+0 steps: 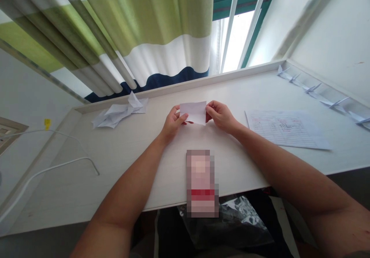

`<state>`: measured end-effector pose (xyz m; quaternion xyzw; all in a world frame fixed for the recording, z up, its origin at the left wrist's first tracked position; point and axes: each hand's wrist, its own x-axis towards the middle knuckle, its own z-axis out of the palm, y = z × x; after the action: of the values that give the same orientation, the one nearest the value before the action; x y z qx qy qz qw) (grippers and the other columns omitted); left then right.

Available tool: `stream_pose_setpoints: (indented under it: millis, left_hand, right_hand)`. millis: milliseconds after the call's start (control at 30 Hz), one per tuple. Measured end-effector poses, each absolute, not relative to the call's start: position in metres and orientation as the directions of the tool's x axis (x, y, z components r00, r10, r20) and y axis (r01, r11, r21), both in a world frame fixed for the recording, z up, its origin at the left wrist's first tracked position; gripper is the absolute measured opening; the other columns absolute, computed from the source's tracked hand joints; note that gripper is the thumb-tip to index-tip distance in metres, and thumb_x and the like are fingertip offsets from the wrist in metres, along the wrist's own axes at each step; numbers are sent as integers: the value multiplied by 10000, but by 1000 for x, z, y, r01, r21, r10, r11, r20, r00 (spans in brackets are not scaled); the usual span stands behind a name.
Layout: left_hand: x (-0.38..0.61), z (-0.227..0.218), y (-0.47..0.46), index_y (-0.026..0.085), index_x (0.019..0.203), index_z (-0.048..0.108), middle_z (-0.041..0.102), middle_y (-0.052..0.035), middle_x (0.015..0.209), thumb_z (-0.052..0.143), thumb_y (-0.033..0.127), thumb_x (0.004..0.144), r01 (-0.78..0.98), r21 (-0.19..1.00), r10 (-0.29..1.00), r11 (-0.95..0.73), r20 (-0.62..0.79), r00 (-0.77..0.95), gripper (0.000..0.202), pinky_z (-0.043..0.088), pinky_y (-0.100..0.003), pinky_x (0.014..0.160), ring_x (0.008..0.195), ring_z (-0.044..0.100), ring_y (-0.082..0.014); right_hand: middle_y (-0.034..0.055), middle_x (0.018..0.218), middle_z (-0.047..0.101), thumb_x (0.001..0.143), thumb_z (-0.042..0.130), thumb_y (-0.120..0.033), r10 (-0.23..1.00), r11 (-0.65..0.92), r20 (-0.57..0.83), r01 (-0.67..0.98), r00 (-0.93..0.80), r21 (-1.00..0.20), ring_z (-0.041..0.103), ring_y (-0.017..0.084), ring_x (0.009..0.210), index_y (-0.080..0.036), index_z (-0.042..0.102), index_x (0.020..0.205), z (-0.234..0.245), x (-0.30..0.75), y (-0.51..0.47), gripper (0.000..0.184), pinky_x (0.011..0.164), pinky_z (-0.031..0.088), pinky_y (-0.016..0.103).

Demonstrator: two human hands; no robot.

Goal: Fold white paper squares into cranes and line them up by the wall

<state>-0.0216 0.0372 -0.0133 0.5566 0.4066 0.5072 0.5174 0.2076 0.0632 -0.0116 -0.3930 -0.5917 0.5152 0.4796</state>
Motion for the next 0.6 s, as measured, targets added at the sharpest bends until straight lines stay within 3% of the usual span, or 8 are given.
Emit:
stream_pose_setpoints:
  millis: [133,233,333,400,500,600]
  left_hand:
    - [-22,-18,41,245,1151,515,827,-6,900,1000,540,702,-157,982,990,-106,119,74,725,547,-273,709,729,746,-166]
    - [-22,-20,41,240,1047,523,813,10,848,1032,539,645,-154,983,994,-97,102,25,714,543,-264,672,670,721,-152]
    - [-22,-17,38,214,942,587,816,-12,855,1022,554,665,-112,989,989,-102,112,96,618,558,-264,696,698,732,-148]
    - [-21,-14,35,197,916,643,819,-32,855,1007,566,694,-78,993,974,-90,104,200,564,558,-262,691,711,740,-153]
    - [-19,-11,32,201,1069,702,838,-46,898,1027,534,674,-63,997,953,-52,68,294,610,585,-276,707,750,774,-181]
    - [-18,-12,34,232,1320,627,850,-46,960,1053,470,637,-98,993,973,-60,80,217,840,631,-310,794,821,816,-210]
  right_hand:
    - [7,700,674,958,715,-329,962,64,61,4,-267,-998,691,172,637,-234,568,823,-8,205,58,221,660,609,353]
    - [37,866,736,827,790,-282,943,182,160,52,-291,-982,728,214,829,-230,633,876,-3,207,53,173,752,609,370]
    - [75,1101,791,814,831,-389,901,334,293,80,-320,-939,705,248,1002,-238,739,1021,1,209,50,273,804,587,382]
    - [80,1026,800,857,821,-504,882,341,278,107,-380,-934,684,239,936,-226,781,990,2,210,50,311,767,559,377]
    - [57,846,758,865,824,-595,879,316,249,105,-407,-943,628,202,789,-214,771,886,-1,208,53,385,684,500,356]
    - [33,838,733,862,832,-600,921,251,243,-12,-303,-968,611,178,714,-232,685,938,-6,206,56,403,621,468,337]
